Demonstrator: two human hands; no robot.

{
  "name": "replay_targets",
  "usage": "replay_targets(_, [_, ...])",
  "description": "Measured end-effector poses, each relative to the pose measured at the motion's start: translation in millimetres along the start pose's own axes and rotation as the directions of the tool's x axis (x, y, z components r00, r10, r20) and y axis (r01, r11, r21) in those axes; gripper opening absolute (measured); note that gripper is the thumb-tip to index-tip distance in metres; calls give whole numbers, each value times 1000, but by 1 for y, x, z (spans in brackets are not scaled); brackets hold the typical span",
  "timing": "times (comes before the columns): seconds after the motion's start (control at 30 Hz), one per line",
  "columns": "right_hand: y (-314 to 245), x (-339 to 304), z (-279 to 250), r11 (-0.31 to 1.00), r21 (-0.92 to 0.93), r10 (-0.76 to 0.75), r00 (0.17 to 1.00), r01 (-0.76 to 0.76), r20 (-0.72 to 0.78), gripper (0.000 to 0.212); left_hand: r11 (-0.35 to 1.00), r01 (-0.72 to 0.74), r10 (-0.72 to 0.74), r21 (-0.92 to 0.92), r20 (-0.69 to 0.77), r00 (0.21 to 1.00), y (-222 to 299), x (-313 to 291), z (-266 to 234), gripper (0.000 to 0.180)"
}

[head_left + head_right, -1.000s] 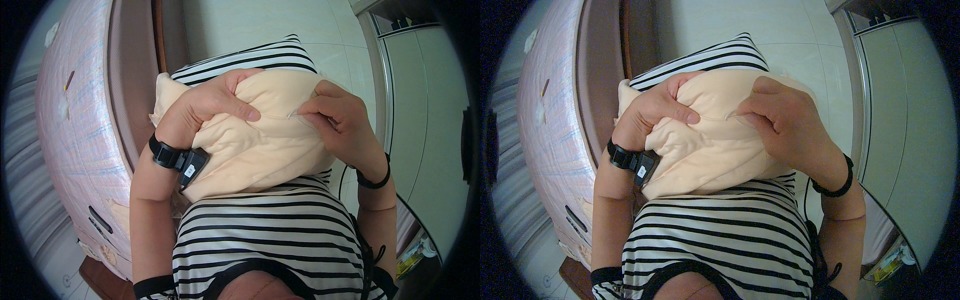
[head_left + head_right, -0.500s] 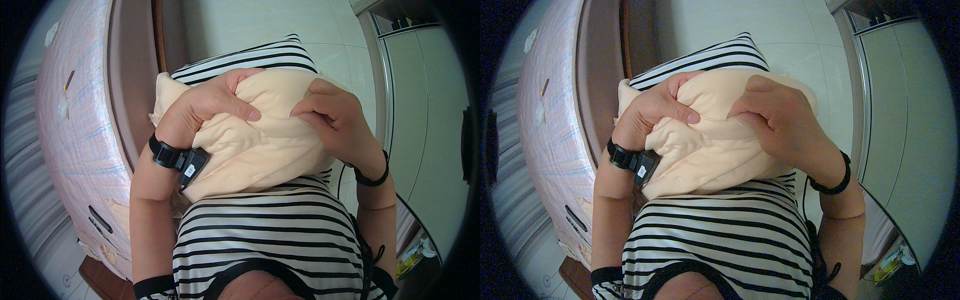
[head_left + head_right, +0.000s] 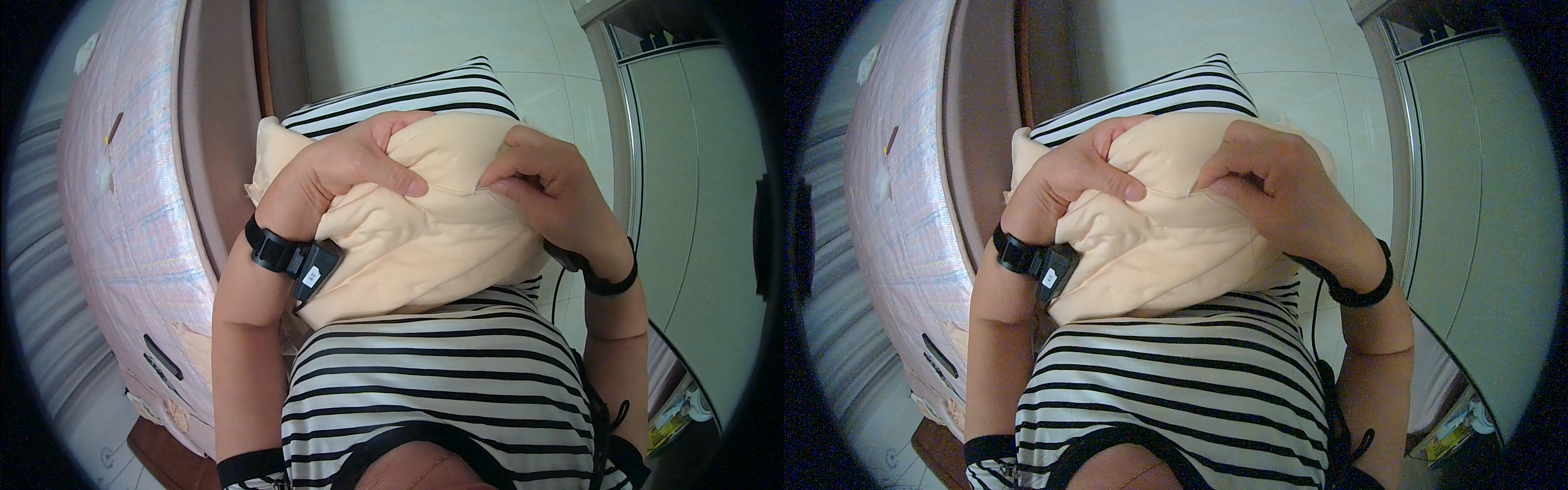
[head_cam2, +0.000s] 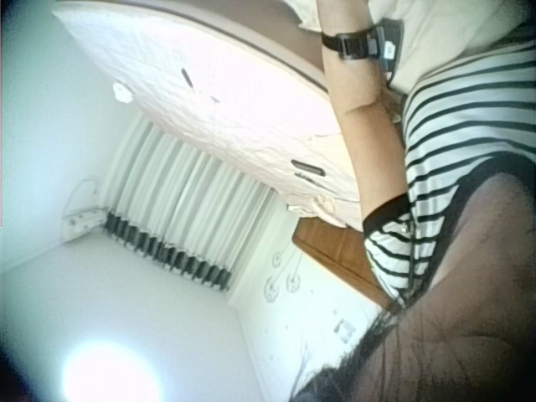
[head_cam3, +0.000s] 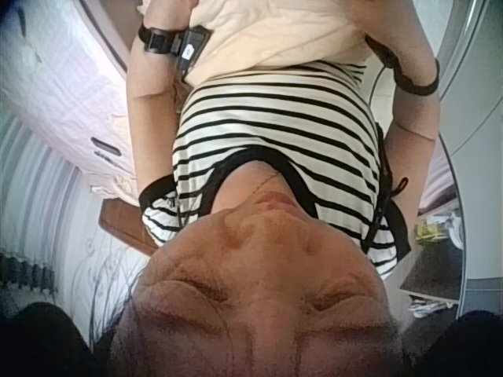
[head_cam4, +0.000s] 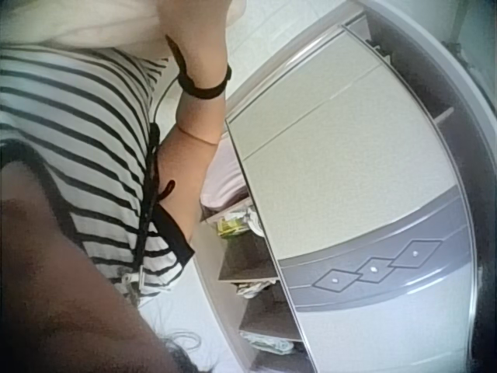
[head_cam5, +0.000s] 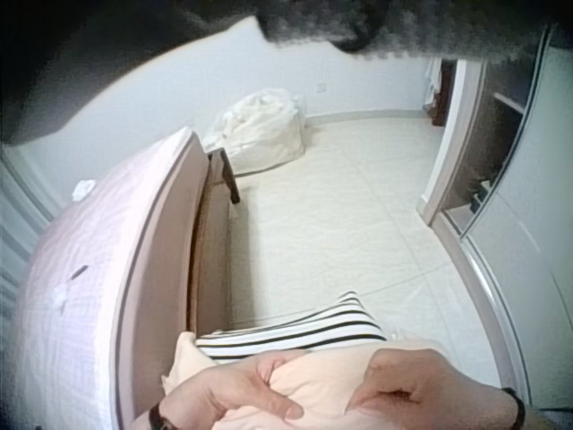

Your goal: The person adds stuffing to a cushion through an opening, سپس closes the seam using a needle and thread with both hands.

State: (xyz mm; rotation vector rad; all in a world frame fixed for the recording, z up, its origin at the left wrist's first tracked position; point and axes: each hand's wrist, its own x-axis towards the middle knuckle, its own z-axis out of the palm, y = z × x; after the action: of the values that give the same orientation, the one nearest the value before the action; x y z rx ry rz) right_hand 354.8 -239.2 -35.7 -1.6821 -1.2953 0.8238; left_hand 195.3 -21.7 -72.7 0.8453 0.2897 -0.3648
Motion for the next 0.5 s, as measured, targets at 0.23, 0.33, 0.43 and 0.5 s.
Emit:
replay_targets(0.23, [-11,-2,16,979,-200,-47,997,34,-59,10,1000,0,0,-14,31,1000,-2,1,-4,68])
replay_targets(0.33, [-31,-4,29,902,-429,-85,995,55,-51,11,1000,1,0,-18,22,1000,0,-1,0,67])
replay_targets(0.43, [-36,-3,41,723,-663,-210,976,194,57,12,1000,-13,13,16,20,1000,-1,0,-3,66])
replay_targets(0.5, [-41,-1,44,653,-712,-243,962,257,125,12,999,-31,31,13,36,999,-1,1,-4,66])
